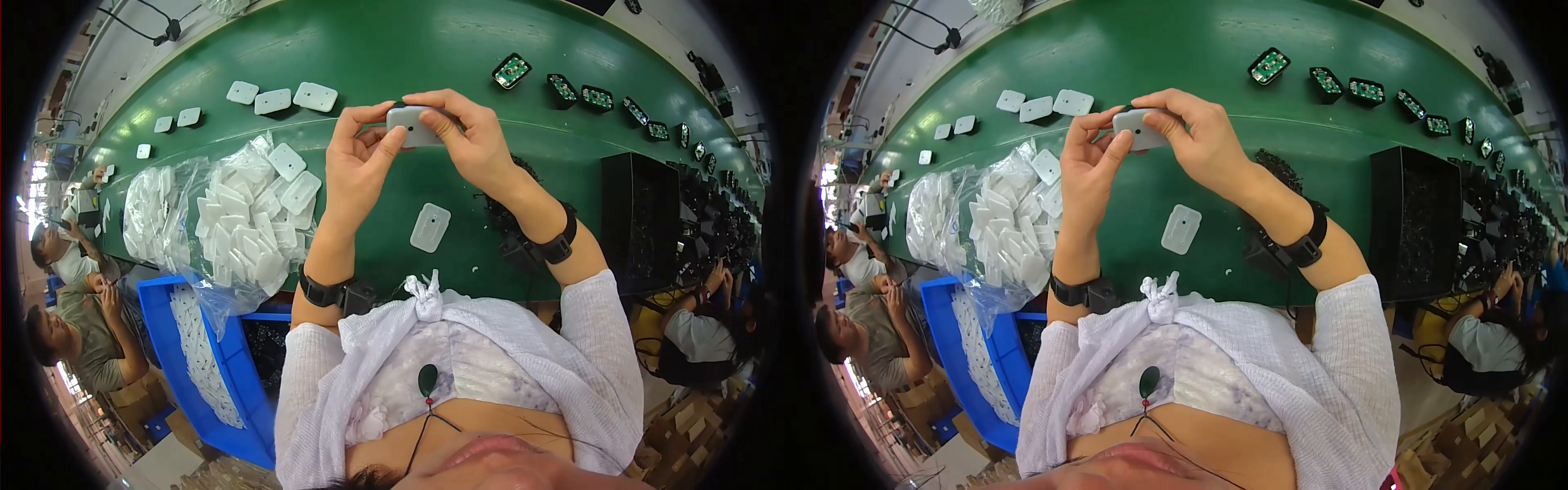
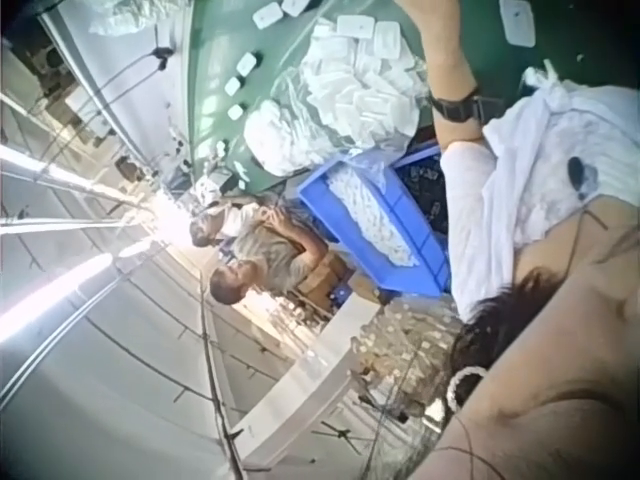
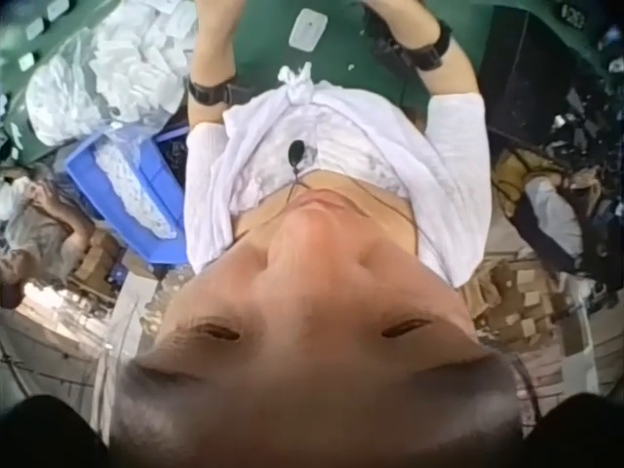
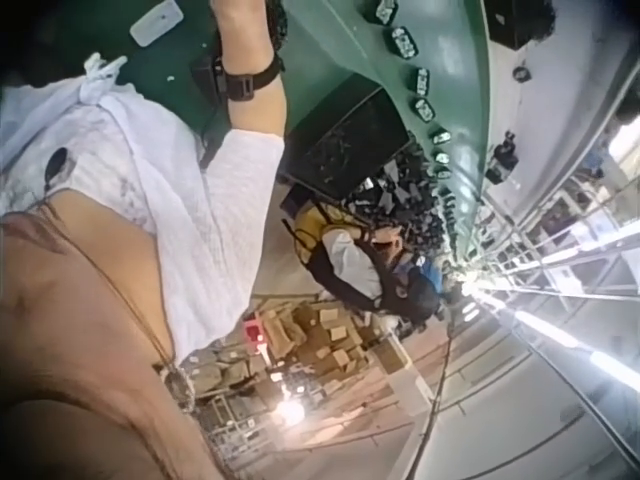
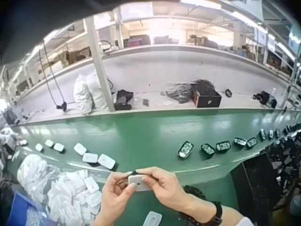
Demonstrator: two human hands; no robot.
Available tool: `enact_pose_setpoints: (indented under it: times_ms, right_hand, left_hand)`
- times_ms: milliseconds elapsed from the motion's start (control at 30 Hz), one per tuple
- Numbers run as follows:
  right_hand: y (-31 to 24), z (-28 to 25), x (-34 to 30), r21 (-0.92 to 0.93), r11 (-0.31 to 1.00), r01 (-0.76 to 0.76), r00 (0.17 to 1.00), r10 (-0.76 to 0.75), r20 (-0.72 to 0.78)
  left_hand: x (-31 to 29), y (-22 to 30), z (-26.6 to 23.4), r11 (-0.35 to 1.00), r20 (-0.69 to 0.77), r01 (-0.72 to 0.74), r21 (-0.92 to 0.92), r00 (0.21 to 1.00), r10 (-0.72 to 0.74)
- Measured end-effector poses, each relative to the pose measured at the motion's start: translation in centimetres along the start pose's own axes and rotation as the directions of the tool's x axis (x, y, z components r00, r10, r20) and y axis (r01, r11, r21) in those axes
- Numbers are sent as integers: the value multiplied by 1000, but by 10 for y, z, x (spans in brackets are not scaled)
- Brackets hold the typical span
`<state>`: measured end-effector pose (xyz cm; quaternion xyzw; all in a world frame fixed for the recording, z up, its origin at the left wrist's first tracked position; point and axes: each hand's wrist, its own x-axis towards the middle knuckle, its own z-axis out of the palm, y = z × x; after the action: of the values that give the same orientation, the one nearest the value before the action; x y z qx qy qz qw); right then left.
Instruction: Assembling small electronic components on a factory production line.
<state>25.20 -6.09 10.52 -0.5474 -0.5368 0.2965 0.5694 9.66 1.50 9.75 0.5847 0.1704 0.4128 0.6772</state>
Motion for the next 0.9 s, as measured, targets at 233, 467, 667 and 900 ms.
enact_pose_setpoints:
  times_ms: [233, 467, 667, 900]
  right_hand:
    - [-10, 2, -5, 99, 988, -118, 987, 106, 118]
    - [-13, 0, -9, 118, 983, -142, 979, 122, 166]
    - [-7, -3, -11, 150, 981, -124, 986, 104, 132]
    - [12, -8, -3, 293, 927, -235, 969, 201, 141]
  left_hand:
    - [-15, 1, -7, 987, -43, 103, -122, 993, -109]
    - [-24, 2, -4, 994, -30, 59, -88, 998, -62]
    - [-20, 2, -2, 995, -26, 63, -82, 998, -65]
    - [-5, -13, -8, 986, -89, 94, -138, 990, -107]
